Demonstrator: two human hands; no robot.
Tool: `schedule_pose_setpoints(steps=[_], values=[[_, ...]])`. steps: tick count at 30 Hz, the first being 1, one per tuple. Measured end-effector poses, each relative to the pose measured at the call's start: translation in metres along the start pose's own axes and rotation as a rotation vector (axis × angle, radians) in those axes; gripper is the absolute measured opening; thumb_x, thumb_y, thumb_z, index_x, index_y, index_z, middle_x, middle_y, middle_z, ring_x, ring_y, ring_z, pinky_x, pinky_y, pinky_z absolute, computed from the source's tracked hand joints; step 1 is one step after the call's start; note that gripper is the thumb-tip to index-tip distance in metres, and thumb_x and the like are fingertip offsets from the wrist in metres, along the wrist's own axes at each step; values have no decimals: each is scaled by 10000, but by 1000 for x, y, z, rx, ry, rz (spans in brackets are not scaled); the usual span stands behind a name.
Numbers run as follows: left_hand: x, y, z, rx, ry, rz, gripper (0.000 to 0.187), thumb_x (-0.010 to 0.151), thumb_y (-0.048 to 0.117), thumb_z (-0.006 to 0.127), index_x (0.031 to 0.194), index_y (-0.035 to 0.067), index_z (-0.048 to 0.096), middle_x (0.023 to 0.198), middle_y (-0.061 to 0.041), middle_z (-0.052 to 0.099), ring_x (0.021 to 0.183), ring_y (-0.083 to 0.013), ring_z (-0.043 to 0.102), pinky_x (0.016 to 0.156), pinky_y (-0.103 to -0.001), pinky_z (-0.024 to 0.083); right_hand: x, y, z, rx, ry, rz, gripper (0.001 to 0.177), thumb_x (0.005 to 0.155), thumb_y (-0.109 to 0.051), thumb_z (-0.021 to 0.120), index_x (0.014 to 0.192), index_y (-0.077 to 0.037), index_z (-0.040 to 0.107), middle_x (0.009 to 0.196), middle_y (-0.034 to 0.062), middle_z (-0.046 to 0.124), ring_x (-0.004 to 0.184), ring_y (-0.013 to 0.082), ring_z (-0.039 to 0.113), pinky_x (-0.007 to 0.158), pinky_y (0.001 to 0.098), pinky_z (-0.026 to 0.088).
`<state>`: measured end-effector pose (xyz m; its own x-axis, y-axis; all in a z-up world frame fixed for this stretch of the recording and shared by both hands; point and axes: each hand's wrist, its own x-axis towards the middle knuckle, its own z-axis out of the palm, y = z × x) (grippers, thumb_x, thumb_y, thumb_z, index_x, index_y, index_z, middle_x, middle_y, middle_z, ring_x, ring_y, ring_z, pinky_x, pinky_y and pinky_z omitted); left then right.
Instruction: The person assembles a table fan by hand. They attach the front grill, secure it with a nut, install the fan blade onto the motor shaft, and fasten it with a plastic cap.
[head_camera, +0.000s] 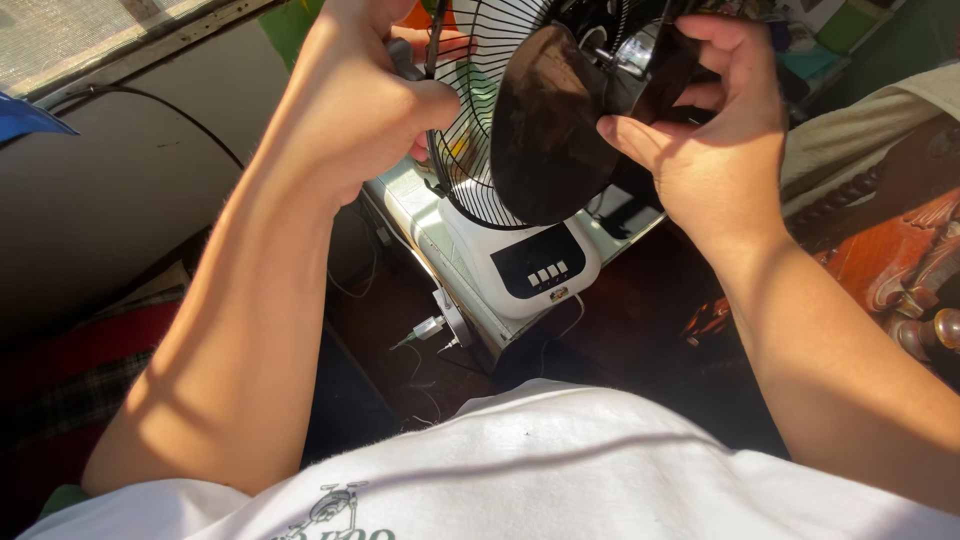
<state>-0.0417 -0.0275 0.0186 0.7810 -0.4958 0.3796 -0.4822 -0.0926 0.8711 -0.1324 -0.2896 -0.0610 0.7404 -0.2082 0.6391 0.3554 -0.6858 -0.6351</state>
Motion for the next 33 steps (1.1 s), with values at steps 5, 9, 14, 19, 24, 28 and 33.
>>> schedule_pose_setpoints(steps=[5,9,14,19,24,28,33], values=[[-3,-4,2,1,-22,-80,486,797,137,770,1236,-7,619,892,-71,727,535,-93,623,477,-264,567,-3,1,-10,211,-84,4,689,964,96,889,1400,9,363,1397,161,558,1223,208,659,1022,381,622],[17,-48,-24,-406,-37,-120,365,933,363,538,1032,37,668,926,-32,783,521,-118,594,473,-269,502,1,-5,-15,156,-131,8,669,949,119,848,1403,24,366,1405,174,540,1224,214,668,967,358,622],[70,-127,-15,18,161,48,409,947,432,559,943,43,685,897,-41,759,624,-108,585,528,-272,467,1,-10,-12,46,-117,-68,719,929,148,852,1446,57,362,1423,199,534,1228,237,648,985,368,624],[116,-177,19,-31,202,-53,376,958,416,568,972,58,683,885,-25,738,651,-104,599,564,-283,485,7,-35,-9,-54,-92,26,691,915,15,865,1498,14,493,1327,137,673,1148,190,695,937,328,650],[123,-185,35,-288,195,-234,345,969,401,577,1001,73,681,874,-9,718,678,-100,613,600,-294,502,15,-53,-8,-173,-96,20,642,875,-37,864,1425,33,541,1159,134,728,1026,192,735,861,326,629],[144,-220,38,-430,181,-322,321,978,388,584,1025,85,679,864,3,701,699,-97,624,628,-303,516,14,-46,-3,-69,-79,74,624,887,-51,830,1427,9,522,1164,99,719,1018,151,728,852,281,632],[141,-200,38,-298,108,-245,297,982,362,641,1053,74,644,820,-4,612,685,-119,551,612,-327,450,15,-16,-12,241,-145,177,464,983,45,811,1405,14,620,1304,100,719,1082,145,673,986,290,586]])
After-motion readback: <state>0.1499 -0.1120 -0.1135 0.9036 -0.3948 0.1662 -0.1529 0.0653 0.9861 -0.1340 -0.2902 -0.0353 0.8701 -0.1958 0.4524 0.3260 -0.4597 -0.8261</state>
